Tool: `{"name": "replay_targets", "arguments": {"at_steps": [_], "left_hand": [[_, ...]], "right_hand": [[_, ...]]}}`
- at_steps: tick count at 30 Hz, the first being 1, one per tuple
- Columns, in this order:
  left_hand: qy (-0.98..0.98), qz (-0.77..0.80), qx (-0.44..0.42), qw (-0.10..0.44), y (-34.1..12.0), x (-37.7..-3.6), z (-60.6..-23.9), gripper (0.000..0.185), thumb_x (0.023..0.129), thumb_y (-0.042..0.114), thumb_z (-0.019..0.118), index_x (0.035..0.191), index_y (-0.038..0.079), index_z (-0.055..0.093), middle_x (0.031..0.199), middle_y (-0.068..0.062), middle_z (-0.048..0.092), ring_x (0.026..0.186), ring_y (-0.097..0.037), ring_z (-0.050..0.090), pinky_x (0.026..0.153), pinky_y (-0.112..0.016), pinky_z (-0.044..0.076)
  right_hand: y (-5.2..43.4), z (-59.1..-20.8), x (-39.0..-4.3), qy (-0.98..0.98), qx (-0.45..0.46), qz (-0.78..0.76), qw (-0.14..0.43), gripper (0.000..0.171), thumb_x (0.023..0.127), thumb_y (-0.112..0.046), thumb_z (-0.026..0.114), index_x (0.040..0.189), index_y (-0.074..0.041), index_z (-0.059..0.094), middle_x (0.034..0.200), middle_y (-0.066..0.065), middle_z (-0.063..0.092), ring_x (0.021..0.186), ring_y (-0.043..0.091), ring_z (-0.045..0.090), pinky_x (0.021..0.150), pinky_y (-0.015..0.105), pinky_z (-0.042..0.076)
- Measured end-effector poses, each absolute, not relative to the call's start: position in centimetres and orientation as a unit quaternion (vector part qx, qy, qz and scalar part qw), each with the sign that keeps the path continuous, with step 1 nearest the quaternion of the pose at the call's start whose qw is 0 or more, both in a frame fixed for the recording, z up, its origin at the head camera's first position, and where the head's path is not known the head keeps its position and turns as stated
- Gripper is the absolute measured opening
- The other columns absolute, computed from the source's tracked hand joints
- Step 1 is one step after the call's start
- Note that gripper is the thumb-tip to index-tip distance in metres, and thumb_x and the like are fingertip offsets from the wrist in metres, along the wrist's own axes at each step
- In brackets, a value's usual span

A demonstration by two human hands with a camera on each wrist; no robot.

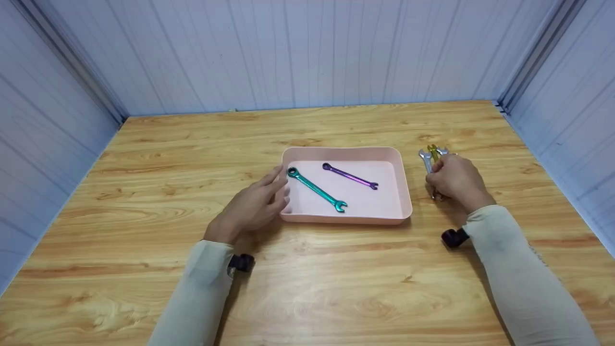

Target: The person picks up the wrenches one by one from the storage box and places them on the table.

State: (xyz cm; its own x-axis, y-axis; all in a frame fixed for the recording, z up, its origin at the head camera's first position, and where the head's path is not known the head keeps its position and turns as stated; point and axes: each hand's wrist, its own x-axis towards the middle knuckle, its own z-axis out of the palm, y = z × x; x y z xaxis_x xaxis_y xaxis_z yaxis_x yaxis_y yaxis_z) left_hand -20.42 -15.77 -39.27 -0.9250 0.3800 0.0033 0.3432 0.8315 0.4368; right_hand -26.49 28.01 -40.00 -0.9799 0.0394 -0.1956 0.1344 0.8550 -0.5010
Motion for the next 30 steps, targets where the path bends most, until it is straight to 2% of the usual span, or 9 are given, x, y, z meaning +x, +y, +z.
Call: {"name": "replay_targets", "arguments": {"at_steps": [13,18,21,30], "left_hand": [[0.955,0.223,0.190,0.039,-15.9,-20.4,-39.4,0.057,0.107,0.040,0.041,0.159,0.021,0.030,0.166,0.002,0.018,0.144,-0.026,0.035,0.112,-0.048,0.036],[0.953,0.226,0.201,0.035,-15.8,-20.3,-39.4,0.054,0.107,0.037,0.043,0.156,0.016,0.038,0.166,-0.002,0.019,0.143,-0.029,0.036,0.110,-0.049,0.038],[0.953,0.225,0.198,0.036,-15.7,-20.4,-39.3,0.053,0.106,0.036,0.045,0.155,0.014,0.041,0.166,-0.002,0.018,0.144,-0.029,0.036,0.111,-0.048,0.037],[0.955,0.221,0.192,0.041,-15.6,-20.4,-39.3,0.055,0.107,0.038,0.044,0.157,0.017,0.035,0.166,0.000,0.017,0.145,-0.027,0.034,0.112,-0.047,0.036]], "right_hand": [[28.1,-40.1,-26.5,0.965,0.036,-0.246,0.086,0.017,0.093,-0.015,0.057,0.102,-0.002,0.063,0.090,0.015,0.066,0.063,0.018,0.063,0.054,0.032,0.051],[28.5,-40.1,-26.5,0.963,0.036,-0.263,0.050,0.025,0.095,-0.024,0.055,0.104,-0.003,0.066,0.097,0.016,0.067,0.077,0.024,0.063,0.060,0.035,0.049],[28.4,-40.0,-26.5,0.953,0.041,-0.297,0.036,0.030,0.098,-0.027,0.053,0.109,-0.002,0.066,0.107,0.019,0.063,0.085,0.026,0.059,0.061,0.033,0.049],[27.2,-39.0,-26.0,0.913,0.043,-0.405,0.028,0.032,0.099,-0.030,0.052,0.111,-0.002,0.064,0.098,0.014,0.065,0.073,0.019,0.060,0.056,0.030,0.048]]}}
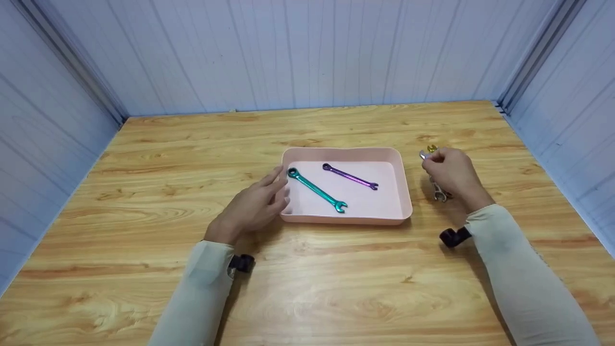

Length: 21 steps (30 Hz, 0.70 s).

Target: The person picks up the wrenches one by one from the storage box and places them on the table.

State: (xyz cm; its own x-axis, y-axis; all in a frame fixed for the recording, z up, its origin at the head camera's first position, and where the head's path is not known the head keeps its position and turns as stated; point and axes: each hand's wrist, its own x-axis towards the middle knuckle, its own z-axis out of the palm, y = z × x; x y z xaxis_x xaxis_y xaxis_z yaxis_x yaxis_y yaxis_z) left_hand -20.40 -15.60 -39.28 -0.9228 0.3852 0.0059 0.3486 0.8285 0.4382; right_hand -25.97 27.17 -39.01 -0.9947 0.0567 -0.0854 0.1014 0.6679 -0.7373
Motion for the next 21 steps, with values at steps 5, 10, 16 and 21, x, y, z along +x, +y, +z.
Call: {"name": "replay_targets", "arguments": {"at_steps": [5,10,16,21], "left_hand": [[0.956,0.218,0.190,0.039,-15.7,-20.4,-39.4,0.058,0.107,0.039,0.043,0.159,0.019,0.029,0.166,0.000,0.017,0.144,-0.028,0.035,0.112,-0.047,0.037],[0.959,0.209,0.185,0.045,-15.5,-20.4,-39.2,0.059,0.107,0.042,0.043,0.159,0.018,0.029,0.167,0.001,0.015,0.145,-0.027,0.033,0.114,-0.047,0.033],[0.957,0.211,0.194,0.052,-15.6,-20.4,-39.0,0.061,0.106,0.040,0.045,0.160,0.017,0.027,0.167,-0.001,0.015,0.145,-0.029,0.034,0.113,-0.049,0.033],[0.959,0.202,0.190,0.057,-15.5,-20.4,-39.0,0.062,0.106,0.039,0.046,0.160,0.017,0.025,0.167,0.000,0.014,0.145,-0.028,0.033,0.114,-0.048,0.033]], "right_hand": [[25.8,-38.5,-25.4,0.890,0.024,-0.455,0.014,0.033,0.100,-0.030,0.053,0.108,0.000,0.065,0.102,0.017,0.065,0.076,0.022,0.063,0.054,0.031,0.050],[23.6,-37.8,-24.5,0.884,-0.016,-0.467,0.003,0.030,0.100,-0.026,0.055,0.108,0.001,0.066,0.096,0.016,0.064,0.077,0.027,0.064,0.052,0.030,0.050],[21.2,-37.5,-23.4,0.867,-0.080,-0.493,0.001,0.023,0.100,-0.019,0.058,0.103,0.002,0.066,0.086,0.013,0.061,0.071,0.023,0.061,0.053,0.026,0.051],[20.1,-37.7,-22.8,0.856,-0.123,-0.501,0.016,0.019,0.100,-0.017,0.059,0.099,0.000,0.066,0.083,0.012,0.061,0.067,0.023,0.059,0.049,0.026,0.049]]}}
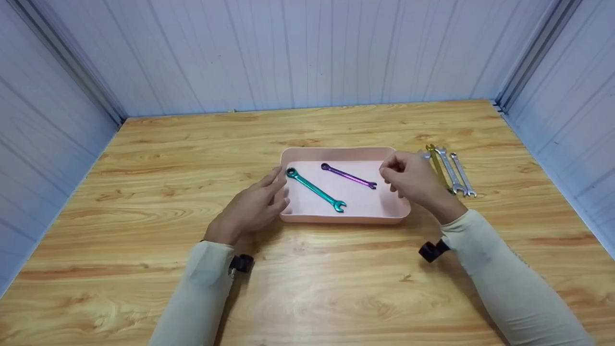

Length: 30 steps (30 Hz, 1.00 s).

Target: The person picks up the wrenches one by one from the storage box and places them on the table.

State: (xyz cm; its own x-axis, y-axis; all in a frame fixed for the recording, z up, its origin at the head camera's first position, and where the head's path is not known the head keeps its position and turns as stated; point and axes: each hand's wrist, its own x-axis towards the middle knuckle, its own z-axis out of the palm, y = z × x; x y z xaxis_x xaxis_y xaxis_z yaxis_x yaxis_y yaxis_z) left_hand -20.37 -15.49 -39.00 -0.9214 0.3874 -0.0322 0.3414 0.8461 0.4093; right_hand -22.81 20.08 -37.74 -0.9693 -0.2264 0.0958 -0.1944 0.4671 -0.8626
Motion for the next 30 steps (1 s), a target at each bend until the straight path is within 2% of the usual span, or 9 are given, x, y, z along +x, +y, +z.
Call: {"name": "replay_targets", "arguments": {"at_steps": [8,19,25,30], "left_hand": [[0.963,0.198,0.167,0.068,-15.3,-20.3,-38.9,0.062,0.106,0.043,0.043,0.160,0.018,0.025,0.168,0.003,0.012,0.147,-0.027,0.031,0.115,-0.047,0.031],[0.962,0.194,0.179,0.069,-15.5,-20.3,-38.5,0.060,0.106,0.041,0.044,0.159,0.016,0.029,0.168,0.002,0.012,0.146,-0.029,0.032,0.115,-0.048,0.031],[0.960,0.198,0.184,0.069,-15.3,-20.6,-38.7,0.058,0.107,0.039,0.043,0.158,0.013,0.033,0.168,0.001,0.012,0.146,-0.028,0.031,0.115,-0.047,0.031],[0.962,0.197,0.171,0.076,-15.4,-20.6,-39.0,0.058,0.106,0.040,0.042,0.158,0.015,0.034,0.168,0.004,0.011,0.147,-0.028,0.030,0.116,-0.047,0.030]], "right_hand": [[19.0,-37.9,-22.4,0.870,-0.125,-0.474,0.056,0.019,0.100,-0.018,0.059,0.103,-0.001,0.066,0.085,0.010,0.063,0.071,0.024,0.060,0.051,0.028,0.050],[19.4,-36.9,-23.3,0.890,-0.112,-0.423,0.127,0.022,0.101,-0.022,0.058,0.107,-0.002,0.066,0.094,0.011,0.064,0.078,0.025,0.062,0.063,0.032,0.054],[18.6,-36.9,-23.8,0.901,-0.085,-0.404,0.134,0.024,0.100,-0.024,0.057,0.110,-0.004,0.066,0.099,0.013,0.066,0.081,0.025,0.062,0.065,0.032,0.052],[16.9,-36.9,-24.1,0.905,-0.089,-0.390,0.145,0.018,0.097,-0.023,0.060,0.105,-0.008,0.067,0.096,0.012,0.066,0.081,0.024,0.065,0.065,0.033,0.053]]}}
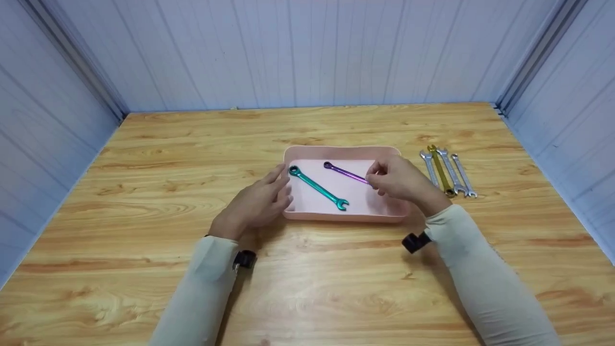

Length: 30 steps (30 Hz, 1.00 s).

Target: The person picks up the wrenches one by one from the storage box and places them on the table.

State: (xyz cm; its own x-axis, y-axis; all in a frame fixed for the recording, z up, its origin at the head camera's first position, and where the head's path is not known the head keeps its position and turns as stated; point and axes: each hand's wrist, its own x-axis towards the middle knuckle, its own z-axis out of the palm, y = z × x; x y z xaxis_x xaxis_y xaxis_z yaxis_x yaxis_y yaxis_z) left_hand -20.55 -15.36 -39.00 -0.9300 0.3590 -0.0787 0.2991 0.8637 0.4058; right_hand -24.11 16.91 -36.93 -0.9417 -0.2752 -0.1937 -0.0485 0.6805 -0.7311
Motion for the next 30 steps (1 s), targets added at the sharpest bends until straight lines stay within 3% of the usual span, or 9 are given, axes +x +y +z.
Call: {"name": "replay_targets", "arguments": {"at_steps": [12,18,30], "left_hand": [[0.963,0.199,0.161,0.087,-14.7,-20.6,-39.0,0.061,0.107,0.043,0.039,0.161,0.018,0.023,0.168,0.004,0.007,0.149,-0.026,0.026,0.116,-0.047,0.028],[0.963,0.197,0.165,0.080,-15.2,-20.5,-38.9,0.062,0.107,0.042,0.039,0.161,0.018,0.022,0.168,0.002,0.009,0.148,-0.026,0.028,0.116,-0.047,0.029],[0.964,0.192,0.171,0.062,-14.9,-20.5,-39.3,0.063,0.107,0.040,0.041,0.161,0.017,0.020,0.168,-0.003,0.013,0.146,-0.028,0.031,0.114,-0.048,0.032]], "right_hand": [[13.6,-38.1,-23.4,0.908,-0.108,-0.376,0.150,0.013,0.093,-0.022,0.069,0.098,-0.010,0.067,0.093,0.008,0.064,0.073,0.019,0.061,0.057,0.029,0.047],[12.3,-38.7,-23.2,0.911,-0.121,-0.361,0.157,0.017,0.090,-0.024,0.072,0.099,-0.010,0.066,0.092,0.007,0.065,0.069,0.017,0.062,0.056,0.028,0.050],[12.0,-40.3,-23.2,0.927,-0.153,-0.315,0.131,0.025,0.085,-0.031,0.077,0.097,-0.012,0.067,0.088,0.001,0.067,0.077,0.016,0.060,0.067,0.032,0.047]]}}
